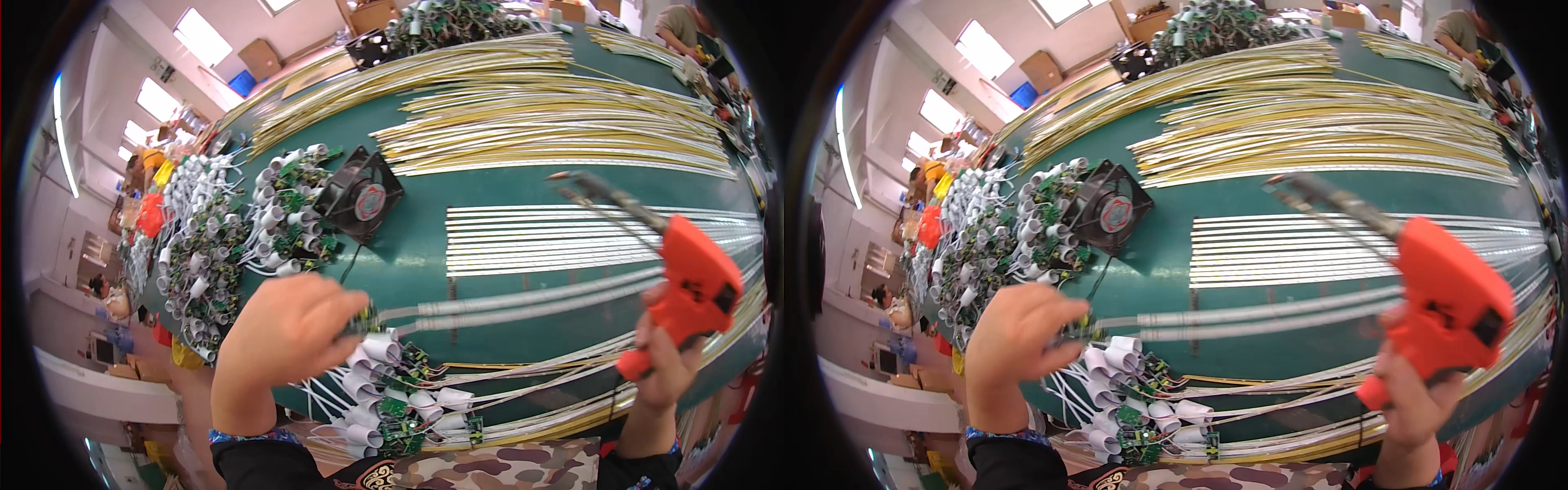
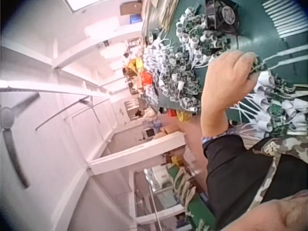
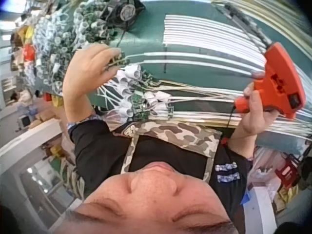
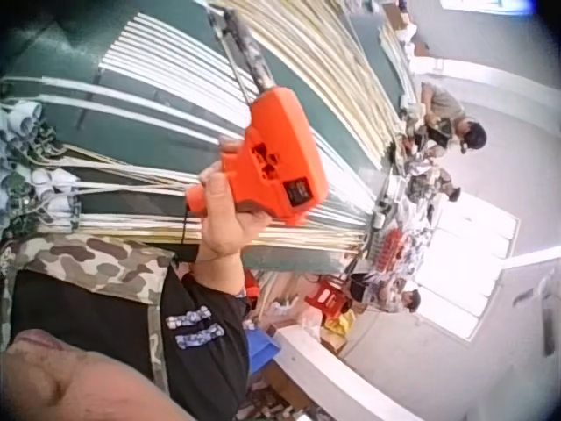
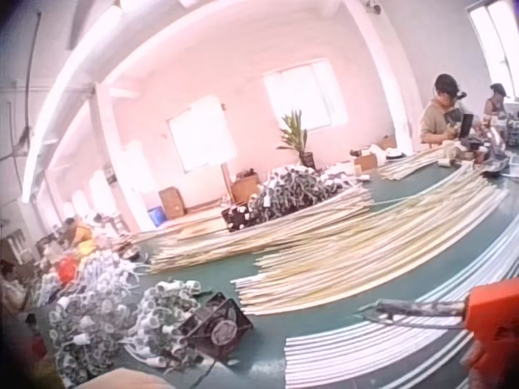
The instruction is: The person solders electrical wires to LED light strips using a soldering gun.
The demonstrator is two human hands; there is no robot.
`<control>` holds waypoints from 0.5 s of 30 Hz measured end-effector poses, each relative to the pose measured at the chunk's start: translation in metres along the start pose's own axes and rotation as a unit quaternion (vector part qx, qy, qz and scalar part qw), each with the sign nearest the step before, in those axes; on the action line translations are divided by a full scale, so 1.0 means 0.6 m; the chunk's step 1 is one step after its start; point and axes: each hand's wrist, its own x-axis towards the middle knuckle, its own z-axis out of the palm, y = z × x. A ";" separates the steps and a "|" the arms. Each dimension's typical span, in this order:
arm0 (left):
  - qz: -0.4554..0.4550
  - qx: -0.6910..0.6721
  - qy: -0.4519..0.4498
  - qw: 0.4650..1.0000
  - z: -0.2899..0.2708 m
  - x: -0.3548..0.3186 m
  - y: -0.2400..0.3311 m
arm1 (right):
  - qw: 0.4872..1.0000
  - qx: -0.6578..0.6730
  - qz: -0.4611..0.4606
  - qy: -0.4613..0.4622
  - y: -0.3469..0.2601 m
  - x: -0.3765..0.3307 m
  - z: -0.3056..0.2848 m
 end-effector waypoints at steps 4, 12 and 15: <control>0.088 -0.047 -0.111 0.989 -0.056 -0.054 0.057 | 0.994 -0.013 -0.105 -0.024 -0.007 0.006 -0.035; 0.065 -0.228 -0.213 0.948 0.012 -0.061 0.043 | 0.999 -0.007 -0.046 -0.026 -0.007 0.001 -0.021; -0.104 -0.125 -0.104 0.981 0.029 -0.061 -0.012 | 0.999 0.001 -0.042 -0.024 0.003 0.000 -0.017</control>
